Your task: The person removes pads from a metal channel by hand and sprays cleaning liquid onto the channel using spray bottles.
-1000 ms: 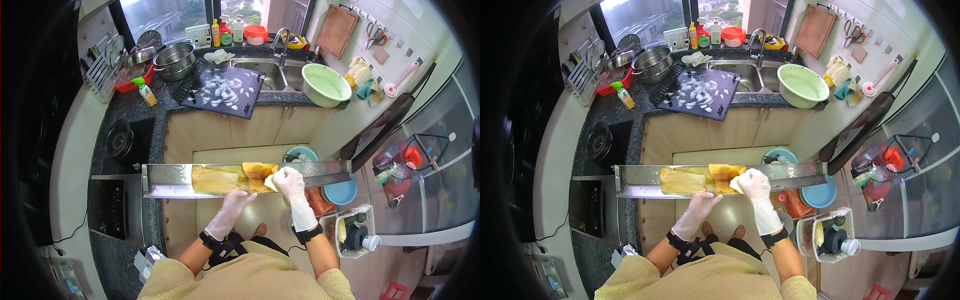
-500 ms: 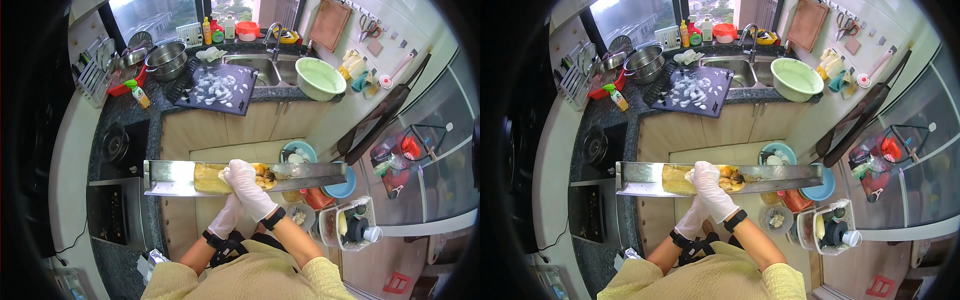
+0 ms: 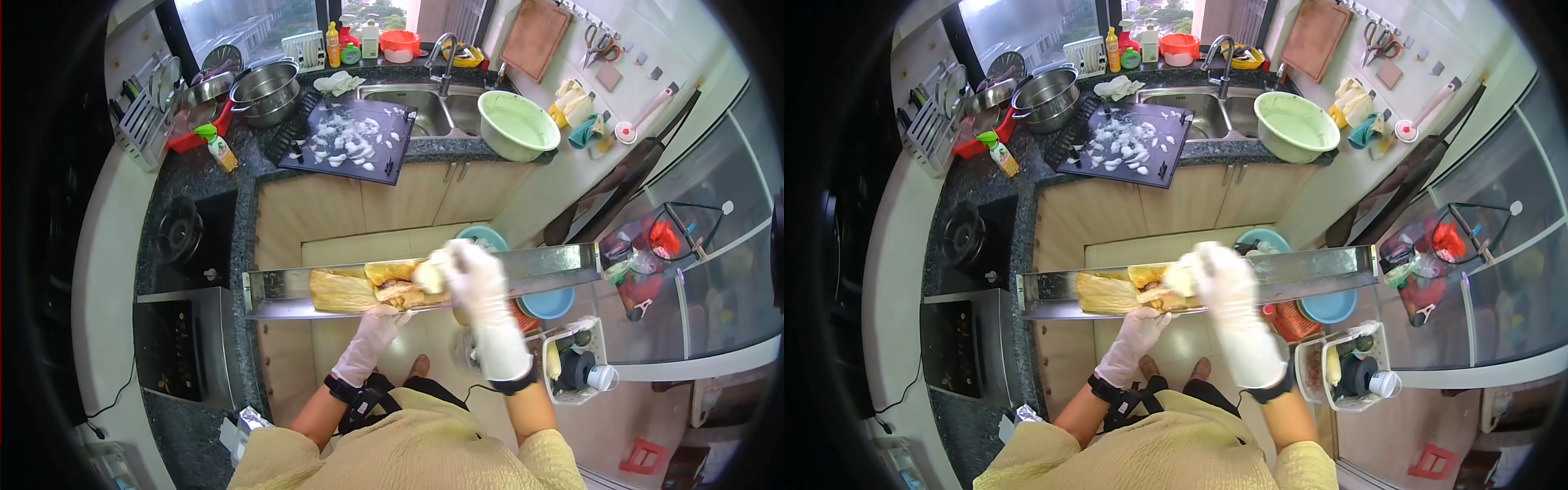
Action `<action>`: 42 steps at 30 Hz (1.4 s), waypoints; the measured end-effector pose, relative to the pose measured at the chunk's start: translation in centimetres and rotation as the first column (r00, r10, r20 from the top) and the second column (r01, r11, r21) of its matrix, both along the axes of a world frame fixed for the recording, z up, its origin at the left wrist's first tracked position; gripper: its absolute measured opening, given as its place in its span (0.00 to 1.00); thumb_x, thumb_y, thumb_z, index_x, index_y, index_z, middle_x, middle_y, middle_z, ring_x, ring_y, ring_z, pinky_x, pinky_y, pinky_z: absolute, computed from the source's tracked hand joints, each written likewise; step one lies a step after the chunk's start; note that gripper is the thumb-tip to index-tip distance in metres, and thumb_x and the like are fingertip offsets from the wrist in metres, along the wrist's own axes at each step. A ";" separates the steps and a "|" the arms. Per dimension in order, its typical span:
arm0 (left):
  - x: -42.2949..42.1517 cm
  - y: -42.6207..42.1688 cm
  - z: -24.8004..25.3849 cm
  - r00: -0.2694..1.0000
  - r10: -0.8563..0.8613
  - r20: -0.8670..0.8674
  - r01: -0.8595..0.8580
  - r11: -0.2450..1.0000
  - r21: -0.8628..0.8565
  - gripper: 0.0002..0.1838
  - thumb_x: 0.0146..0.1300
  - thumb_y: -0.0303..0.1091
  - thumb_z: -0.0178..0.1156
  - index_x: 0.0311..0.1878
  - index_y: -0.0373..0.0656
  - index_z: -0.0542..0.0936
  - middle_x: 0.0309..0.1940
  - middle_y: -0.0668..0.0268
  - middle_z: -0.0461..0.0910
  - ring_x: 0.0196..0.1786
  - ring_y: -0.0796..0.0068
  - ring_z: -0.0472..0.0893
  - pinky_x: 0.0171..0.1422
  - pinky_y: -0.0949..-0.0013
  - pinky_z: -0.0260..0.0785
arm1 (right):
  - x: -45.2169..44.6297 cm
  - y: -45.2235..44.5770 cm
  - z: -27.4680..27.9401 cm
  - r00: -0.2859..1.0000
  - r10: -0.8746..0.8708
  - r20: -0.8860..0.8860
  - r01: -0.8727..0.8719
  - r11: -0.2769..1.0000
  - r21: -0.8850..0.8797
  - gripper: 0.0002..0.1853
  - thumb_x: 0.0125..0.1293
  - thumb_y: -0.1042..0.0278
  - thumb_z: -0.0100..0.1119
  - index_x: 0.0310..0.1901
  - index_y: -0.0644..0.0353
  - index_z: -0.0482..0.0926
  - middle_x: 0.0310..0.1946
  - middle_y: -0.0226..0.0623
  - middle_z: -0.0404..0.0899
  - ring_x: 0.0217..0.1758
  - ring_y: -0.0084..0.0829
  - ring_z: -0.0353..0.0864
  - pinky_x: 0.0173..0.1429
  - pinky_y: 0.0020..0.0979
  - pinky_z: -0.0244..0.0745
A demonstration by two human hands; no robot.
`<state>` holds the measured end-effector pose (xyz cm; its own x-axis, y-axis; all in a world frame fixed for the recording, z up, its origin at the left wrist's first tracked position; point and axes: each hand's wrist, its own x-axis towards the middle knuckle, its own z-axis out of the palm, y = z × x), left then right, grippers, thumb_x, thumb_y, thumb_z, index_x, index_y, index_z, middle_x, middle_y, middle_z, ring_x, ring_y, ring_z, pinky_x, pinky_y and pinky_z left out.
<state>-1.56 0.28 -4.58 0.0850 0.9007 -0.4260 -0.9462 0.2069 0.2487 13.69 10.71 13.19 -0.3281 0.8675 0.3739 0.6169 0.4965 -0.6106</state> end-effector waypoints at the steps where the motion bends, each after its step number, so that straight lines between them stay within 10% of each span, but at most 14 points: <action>1: -0.1 -0.1 -0.5 0.998 0.049 0.041 -0.047 0.998 -0.046 0.10 0.54 0.18 0.53 0.40 0.37 0.75 0.41 0.64 0.76 0.47 0.68 0.76 0.59 0.58 0.70 | 2.4 0.4 0.8 0.998 -0.064 -0.028 0.061 0.994 -0.094 0.10 0.58 0.63 0.64 0.32 0.60 0.78 0.26 0.40 0.80 0.29 0.34 0.81 0.37 0.31 0.75; 7: 0.5 0.7 4.7 0.989 0.083 -0.121 -0.103 0.980 -0.173 0.07 0.56 0.17 0.53 0.25 0.41 0.71 0.22 0.69 0.69 0.31 0.73 0.73 0.64 0.51 0.68 | 10.7 1.3 -2.5 0.927 -0.250 -0.280 0.075 0.855 -0.512 0.03 0.58 0.72 0.59 0.31 0.62 0.77 0.25 0.38 0.80 0.28 0.29 0.80 0.37 0.28 0.74; 10: 0.1 0.7 3.1 0.997 0.067 -0.043 -0.072 0.990 -0.120 0.05 0.56 0.18 0.53 0.29 0.39 0.73 0.27 0.67 0.73 0.36 0.72 0.76 0.64 0.49 0.68 | 11.1 1.5 -3.9 0.952 -0.306 -0.018 0.293 0.926 -0.238 0.01 0.58 0.76 0.56 0.31 0.62 0.77 0.25 0.34 0.80 0.30 0.22 0.78 0.39 0.28 0.74; 13: 0.4 0.7 4.2 0.998 0.035 -0.058 -0.042 0.991 -0.126 0.04 0.55 0.16 0.52 0.32 0.35 0.74 0.31 0.65 0.76 0.41 0.72 0.77 0.63 0.48 0.69 | 11.3 2.2 -6.1 0.939 -0.261 -0.226 0.161 0.910 -0.381 0.03 0.58 0.79 0.53 0.32 0.62 0.75 0.25 0.30 0.78 0.31 0.20 0.76 0.40 0.27 0.73; 16: 1.3 -0.6 6.3 0.378 0.006 -0.926 0.187 0.979 0.083 0.10 0.59 0.33 0.64 0.27 0.37 0.78 0.23 0.68 0.77 0.30 0.75 0.74 0.43 0.70 0.72 | 10.2 2.2 -6.4 0.929 -0.239 -0.283 0.122 0.918 -0.376 0.05 0.59 0.81 0.51 0.35 0.62 0.74 0.26 0.30 0.78 0.31 0.19 0.74 0.41 0.26 0.72; 18: 1.6 -0.3 2.8 0.646 0.080 -0.759 0.106 0.976 0.193 0.14 0.58 0.37 0.67 0.25 0.37 0.78 0.20 0.69 0.76 0.26 0.76 0.72 0.38 0.72 0.69 | 9.1 2.7 -7.6 0.925 -0.193 -0.326 0.065 0.929 -0.365 0.05 0.59 0.81 0.51 0.35 0.62 0.74 0.27 0.29 0.78 0.32 0.19 0.74 0.41 0.26 0.72; 20: 1.4 0.0 2.6 0.610 0.037 -0.791 0.152 0.975 0.163 0.15 0.57 0.38 0.68 0.24 0.37 0.79 0.18 0.69 0.75 0.25 0.77 0.71 0.35 0.73 0.68 | 5.9 1.8 -4.4 0.965 -0.056 -0.257 -0.011 0.968 -0.251 0.06 0.59 0.81 0.50 0.36 0.61 0.74 0.27 0.34 0.78 0.31 0.25 0.77 0.41 0.27 0.72; 22: 1.0 -0.3 5.7 0.238 -0.141 -0.961 0.288 0.955 -0.069 0.13 0.57 0.36 0.67 0.24 0.37 0.80 0.18 0.67 0.75 0.25 0.78 0.71 0.35 0.73 0.68 | 2.6 1.6 -1.6 0.980 0.119 -0.160 -0.142 0.980 -0.142 0.09 0.57 0.84 0.47 0.37 0.61 0.74 0.28 0.35 0.77 0.32 0.29 0.77 0.41 0.28 0.72; 24: 1.5 -0.1 4.6 0.650 -0.113 -0.751 0.174 0.985 0.002 0.12 0.58 0.36 0.66 0.27 0.36 0.80 0.20 0.66 0.76 0.28 0.74 0.73 0.38 0.70 0.69 | -0.8 2.2 -0.3 0.932 0.358 0.052 -0.361 0.930 0.073 0.08 0.57 0.75 0.55 0.39 0.57 0.76 0.31 0.41 0.79 0.37 0.43 0.79 0.42 0.38 0.74; 26: 1.8 0.4 5.4 0.997 -0.020 -0.073 0.011 0.993 -0.117 0.08 0.59 0.32 0.63 0.34 0.35 0.80 0.27 0.64 0.79 0.33 0.72 0.76 0.43 0.69 0.72 | -4.9 2.1 2.6 0.751 0.636 0.177 -0.655 0.751 0.083 0.08 0.56 0.71 0.56 0.39 0.55 0.77 0.31 0.40 0.80 0.39 0.41 0.79 0.42 0.39 0.73; 28: 1.3 -0.2 3.2 0.924 -0.088 -0.371 0.135 0.986 0.102 0.13 0.59 0.21 0.51 0.48 0.31 0.73 0.47 0.58 0.75 0.49 0.63 0.77 0.57 0.61 0.73 | -9.0 2.0 2.7 0.648 0.693 0.316 -0.748 0.657 0.095 0.06 0.56 0.69 0.56 0.36 0.55 0.78 0.30 0.39 0.80 0.38 0.40 0.80 0.41 0.37 0.73; 30: 1.5 0.2 3.3 0.991 -0.097 -0.095 0.099 0.995 0.013 0.15 0.58 0.17 0.45 0.50 0.27 0.68 0.52 0.55 0.70 0.54 0.60 0.75 0.62 0.59 0.73 | -12.7 1.8 2.8 0.544 0.685 0.484 -0.813 0.574 0.102 0.06 0.55 0.67 0.56 0.34 0.55 0.77 0.28 0.37 0.79 0.36 0.38 0.80 0.40 0.36 0.73; 36: 1.3 0.1 3.7 0.991 -0.125 -0.041 0.123 0.992 -0.027 0.18 0.55 0.17 0.46 0.51 0.31 0.68 0.49 0.57 0.72 0.51 0.63 0.76 0.62 0.56 0.72 | -18.8 0.4 -0.7 0.352 0.560 0.750 -0.925 0.332 0.187 0.04 0.53 0.68 0.56 0.25 0.55 0.78 0.23 0.36 0.80 0.29 0.37 0.82 0.36 0.35 0.75; 42: 1.0 0.1 2.1 0.989 -0.139 -0.045 0.136 0.989 -0.061 0.18 0.54 0.17 0.46 0.51 0.29 0.67 0.49 0.55 0.72 0.50 0.62 0.76 0.61 0.55 0.73 | -19.5 1.1 -1.7 0.276 0.629 0.727 -0.933 0.357 0.046 0.06 0.52 0.66 0.56 0.33 0.52 0.74 0.25 0.29 0.75 0.33 0.31 0.78 0.35 0.32 0.71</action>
